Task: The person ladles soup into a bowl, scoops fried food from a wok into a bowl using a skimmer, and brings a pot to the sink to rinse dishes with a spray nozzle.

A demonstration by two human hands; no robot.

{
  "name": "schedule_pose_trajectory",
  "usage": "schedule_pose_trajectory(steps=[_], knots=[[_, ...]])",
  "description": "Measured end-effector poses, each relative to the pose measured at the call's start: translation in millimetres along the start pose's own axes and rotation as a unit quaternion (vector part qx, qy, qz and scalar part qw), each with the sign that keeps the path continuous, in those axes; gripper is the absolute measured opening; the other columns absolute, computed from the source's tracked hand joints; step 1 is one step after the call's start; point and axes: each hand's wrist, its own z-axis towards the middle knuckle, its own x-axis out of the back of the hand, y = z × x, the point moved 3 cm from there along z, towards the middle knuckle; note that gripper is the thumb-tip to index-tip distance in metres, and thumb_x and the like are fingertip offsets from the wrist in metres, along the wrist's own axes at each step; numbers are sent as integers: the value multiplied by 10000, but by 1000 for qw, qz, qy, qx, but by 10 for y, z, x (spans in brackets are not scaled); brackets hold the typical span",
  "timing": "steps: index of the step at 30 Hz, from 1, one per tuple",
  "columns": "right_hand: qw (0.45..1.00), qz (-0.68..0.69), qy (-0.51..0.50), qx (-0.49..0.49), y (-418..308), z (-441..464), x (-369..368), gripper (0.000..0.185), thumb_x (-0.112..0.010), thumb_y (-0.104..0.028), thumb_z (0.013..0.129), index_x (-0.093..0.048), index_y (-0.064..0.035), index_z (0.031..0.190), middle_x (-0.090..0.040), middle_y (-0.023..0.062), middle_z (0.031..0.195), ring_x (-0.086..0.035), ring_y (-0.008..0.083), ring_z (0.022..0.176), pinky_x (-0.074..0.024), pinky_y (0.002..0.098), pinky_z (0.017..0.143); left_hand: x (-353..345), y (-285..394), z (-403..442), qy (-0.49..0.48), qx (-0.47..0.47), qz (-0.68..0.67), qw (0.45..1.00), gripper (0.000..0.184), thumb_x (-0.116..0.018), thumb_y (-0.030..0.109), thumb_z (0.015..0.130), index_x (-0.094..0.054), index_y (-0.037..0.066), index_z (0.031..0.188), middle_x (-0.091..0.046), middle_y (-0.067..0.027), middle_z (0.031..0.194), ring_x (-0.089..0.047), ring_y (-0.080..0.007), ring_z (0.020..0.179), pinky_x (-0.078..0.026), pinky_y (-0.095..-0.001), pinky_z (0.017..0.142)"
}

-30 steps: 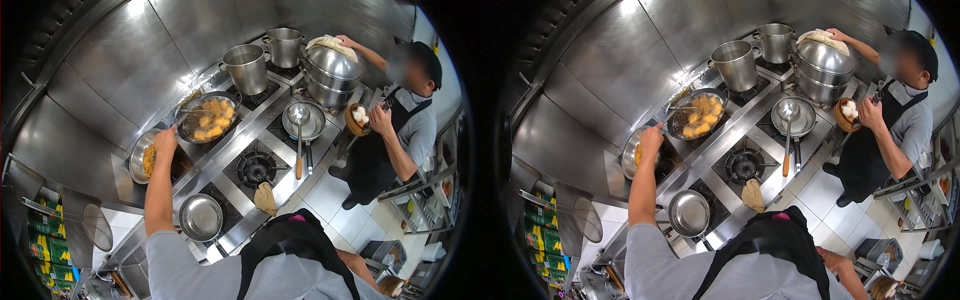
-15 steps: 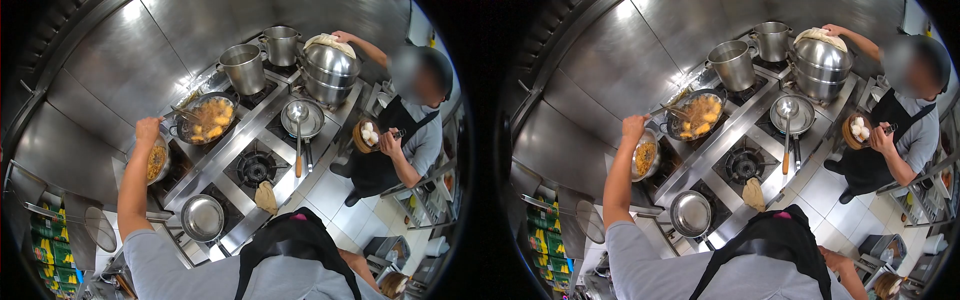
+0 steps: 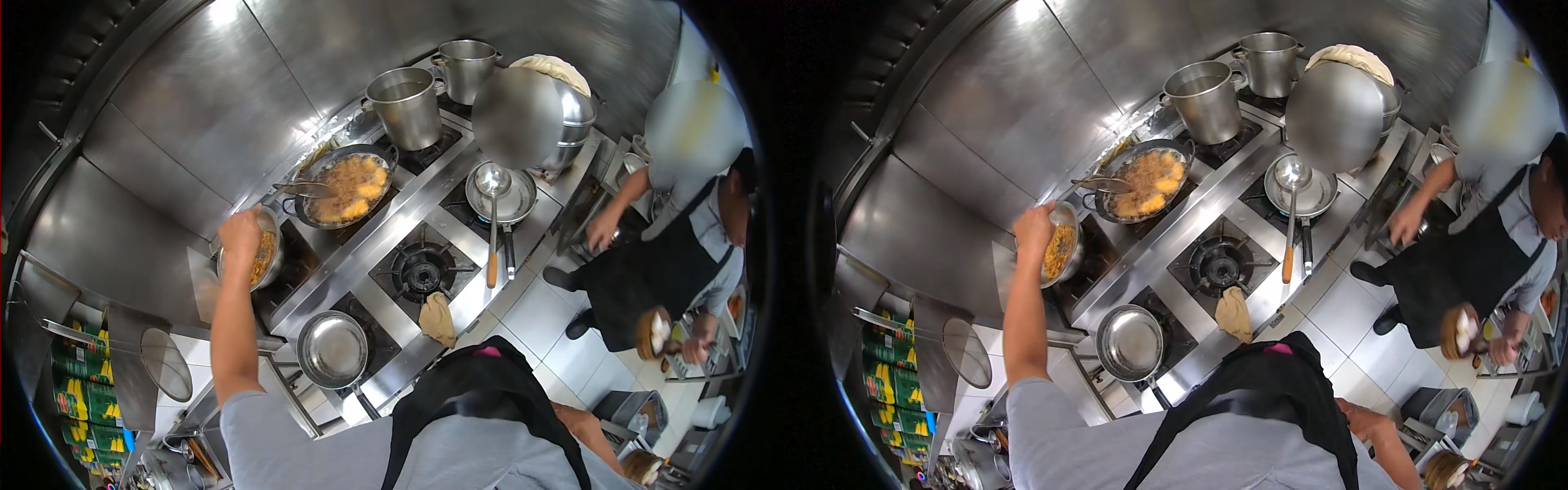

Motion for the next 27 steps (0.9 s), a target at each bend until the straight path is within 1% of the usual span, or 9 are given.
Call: schedule_pose_trajectory(steps=[7,10,12,13,15,18,20,23,27], knots=[[1000,15,-1,23,38,47,-11,798,-624,-90,799,-278,-199,1510,-536,141,1378,-522,299,1257,-424,383,1002,-1906,-55,-549,-9,141,-343,929,443,-463,84,907,-639,191,1299,-658,-242,1170,-654,-304,1042,-508,-363,855],[999,27,0,41,91,62,-75,821,-650,-89,784,-281,-197,1510,-533,140,1380,-517,297,1262,-422,382,1006,-2189,378,-981,-89,337,-662,664,459,-463,67,929,-582,167,1361,-618,-34,808,-538,-123,583,-427,-266,504],[997,38,0,67,171,94,-125,837,-668,-88,774,-283,-195,1510,-532,140,1381,-514,296,1265,-421,382,1008,-1762,756,-1207,-88,405,-757,505,509,-482,58,938,-500,209,1424,-365,69,573,-277,-45,367,-219,-232,322],[996,44,-1,83,211,117,-153,845,-677,-88,769,-284,-195,1509,-531,139,1382,-513,295,1267,-420,381,1010,-1806,767,-1284,-96,401,-758,506,509,-482,58,938,-500,209,1424,-365,69,573,-277,-45,367,-219,-232,322],[990,57,0,127,275,185,-241,860,-694,-87,759,-286,-193,1509,-529,139,1383,-510,294,1270,-419,381,1012,-1935,768,-1457,-6,362,-895,260,433,-481,73,963,-519,206,1374,-323,73,552,-288,-44,382,-242,-217,323],[982,81,22,170,255,164,-354,984,-752,-134,703,-233,-199,1535,-466,149,1429,-483,311,1289,-402,393,1045,-2313,455,-1464,-115,255,-957,78,87,-460,116,997,-507,186,1019,-316,58,583,-289,-44,395,-239,-210,297],[983,85,43,157,177,100,-355,1104,-801,-180,651,-178,-204,1562,-403,159,1473,-457,330,1306,-386,406,1076,-2443,229,-1365,-63,313,-934,159,132,-433,89,1001,-432,184,909,-330,41,590,-285,-63,424,-269,-204,328],[997,17,23,69,122,-19,-369,1131,-767,-180,659,-111,-237,1578,-360,153,1514,-427,350,1342,-378,407,1097,-3157,-352,-1074,-72,336,-935,91,271,-457,57,946,-386,108,690,-376,5,589,-344,-102,440,-366,-243,381],[994,7,53,92,272,-39,-606,1142,-805,-243,651,-135,-223,1576,-353,185,1514,-385,361,1375,-326,408,1142,-2245,65,-942,-39,226,-965,127,609,-457,471,1009,-537,-103,1195,-666,-181,888,-626,-184,650,-485,-232,475]])
